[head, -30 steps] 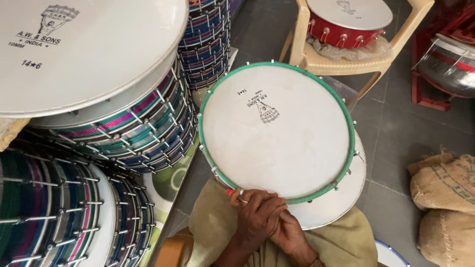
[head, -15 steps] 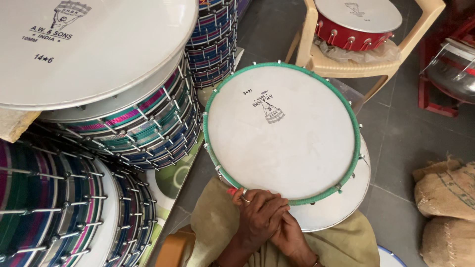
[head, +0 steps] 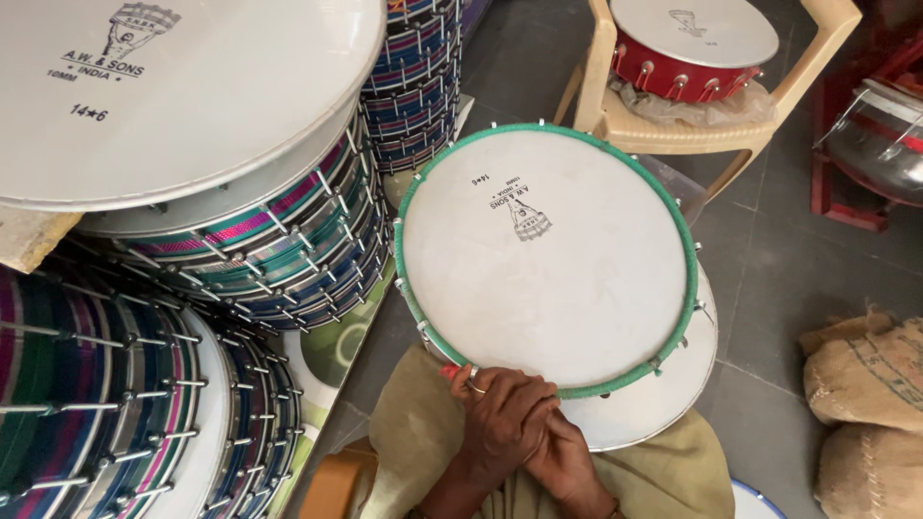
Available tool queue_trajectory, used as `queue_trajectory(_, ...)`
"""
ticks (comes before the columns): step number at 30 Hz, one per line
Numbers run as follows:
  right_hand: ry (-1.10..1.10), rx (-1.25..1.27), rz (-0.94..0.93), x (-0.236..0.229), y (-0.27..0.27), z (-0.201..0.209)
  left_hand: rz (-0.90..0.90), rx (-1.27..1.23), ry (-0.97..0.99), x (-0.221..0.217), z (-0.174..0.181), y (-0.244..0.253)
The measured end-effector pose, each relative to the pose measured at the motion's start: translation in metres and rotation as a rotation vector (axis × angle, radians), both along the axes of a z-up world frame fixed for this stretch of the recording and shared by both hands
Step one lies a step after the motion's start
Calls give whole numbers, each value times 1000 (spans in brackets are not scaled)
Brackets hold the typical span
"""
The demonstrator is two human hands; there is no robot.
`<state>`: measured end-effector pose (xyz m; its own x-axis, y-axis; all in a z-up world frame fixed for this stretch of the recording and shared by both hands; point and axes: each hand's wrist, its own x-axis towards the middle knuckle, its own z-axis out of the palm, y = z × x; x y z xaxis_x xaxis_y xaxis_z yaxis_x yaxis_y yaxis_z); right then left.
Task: The person secures a white drumhead onto a green-rimmed drum shell by hand-tightening the tension rods. They then use a drum key to systematically tighten the lugs around the drum's circumference, periodically tapping the drumhead to check the tension.
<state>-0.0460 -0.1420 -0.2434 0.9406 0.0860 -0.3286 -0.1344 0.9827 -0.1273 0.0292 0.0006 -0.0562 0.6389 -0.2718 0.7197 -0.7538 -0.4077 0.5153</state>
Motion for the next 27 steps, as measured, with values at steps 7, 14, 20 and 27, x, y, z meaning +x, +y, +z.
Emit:
queue_trajectory(7,74,-34,12,2,5,15,-33,-18,29,0,-9,-2)
queue_trajectory(14,-10,-94,44,-2,-8,-24,-25,3,18,0,-5,0)
queue_trajectory(20,282,-111,15,3,6,17,-33,1,76,0,0,1)
queue_trajectory(27,71,-197,11,1,-5,-17,-126,-56,190,1,-22,0)
